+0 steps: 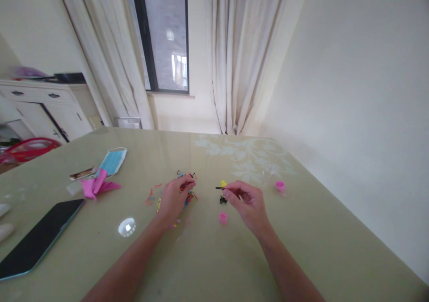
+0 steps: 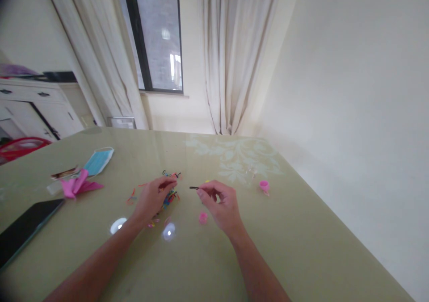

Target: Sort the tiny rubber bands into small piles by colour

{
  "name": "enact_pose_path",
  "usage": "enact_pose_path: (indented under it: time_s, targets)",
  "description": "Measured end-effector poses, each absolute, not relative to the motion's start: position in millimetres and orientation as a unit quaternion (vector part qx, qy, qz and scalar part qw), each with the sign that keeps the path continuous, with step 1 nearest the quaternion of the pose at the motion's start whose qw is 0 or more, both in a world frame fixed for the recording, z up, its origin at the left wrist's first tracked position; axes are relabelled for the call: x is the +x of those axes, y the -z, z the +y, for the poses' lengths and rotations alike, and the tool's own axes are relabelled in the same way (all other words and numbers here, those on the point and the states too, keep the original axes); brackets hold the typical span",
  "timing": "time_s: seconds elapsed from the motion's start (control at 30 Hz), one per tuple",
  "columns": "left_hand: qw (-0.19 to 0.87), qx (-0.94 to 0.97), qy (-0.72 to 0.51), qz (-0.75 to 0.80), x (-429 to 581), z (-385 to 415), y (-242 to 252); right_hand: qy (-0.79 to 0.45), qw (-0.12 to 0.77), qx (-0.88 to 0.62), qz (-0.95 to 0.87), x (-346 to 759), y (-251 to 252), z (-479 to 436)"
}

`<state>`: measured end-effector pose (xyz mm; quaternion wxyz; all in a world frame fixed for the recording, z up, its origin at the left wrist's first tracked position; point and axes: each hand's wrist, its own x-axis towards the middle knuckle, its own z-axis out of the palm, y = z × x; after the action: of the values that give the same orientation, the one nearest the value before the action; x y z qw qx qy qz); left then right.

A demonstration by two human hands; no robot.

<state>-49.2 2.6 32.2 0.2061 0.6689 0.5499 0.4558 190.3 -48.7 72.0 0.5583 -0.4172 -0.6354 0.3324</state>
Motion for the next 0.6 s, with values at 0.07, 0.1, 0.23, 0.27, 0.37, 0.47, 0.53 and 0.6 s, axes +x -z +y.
enact_pose_path:
  time_s: [0.07, 0.1, 0.23, 0.27, 0.37, 0.47, 0.53, 0.6]
  targets:
    - [0.23, 0.655, -0.472, 0.544, -49.1, 2.8, -33.8, -0.331, 0.559, -0.416, -0.637, 191.0, -71.8, -48.4]
    - [0.242, 0.648, -0.478, 0.541, -49.0, 2.9, -34.5, -0.331, 0.558, -0.415, -0.638, 191.4, -71.8, -48.4]
    - [0.293, 0.622, -0.505, 0.521, -47.1, 3.3, -36.8, -0.325, 0.558, -0.409, -0.646, 191.7, -71.5, -48.5]
    - [0.305, 0.616, -0.514, 0.514, -46.4, 3.3, -37.6, -0.322, 0.556, -0.409, -0.648, 191.4, -71.4, -48.7]
    - [0.339, 0.6, -0.53, 0.494, -44.4, 2.8, -40.3, -0.314, 0.554, -0.411, -0.652, 190.1, -71.0, -49.4]
    - [0.37, 0.59, -0.533, 0.48, -42.8, 2.0, -41.4, -0.307, 0.557, -0.409, -0.655, 189.2, -71.2, -49.8]
    - [0.387, 0.587, -0.531, 0.472, -41.9, 1.9, -40.4, -0.299, 0.554, -0.414, -0.658, 191.6, -72.0, -48.6]
    - [0.399, 0.583, -0.533, 0.466, -41.1, 1.8, -38.9, -0.284, 0.545, -0.431, -0.66, 198.1, -72.8, -44.9]
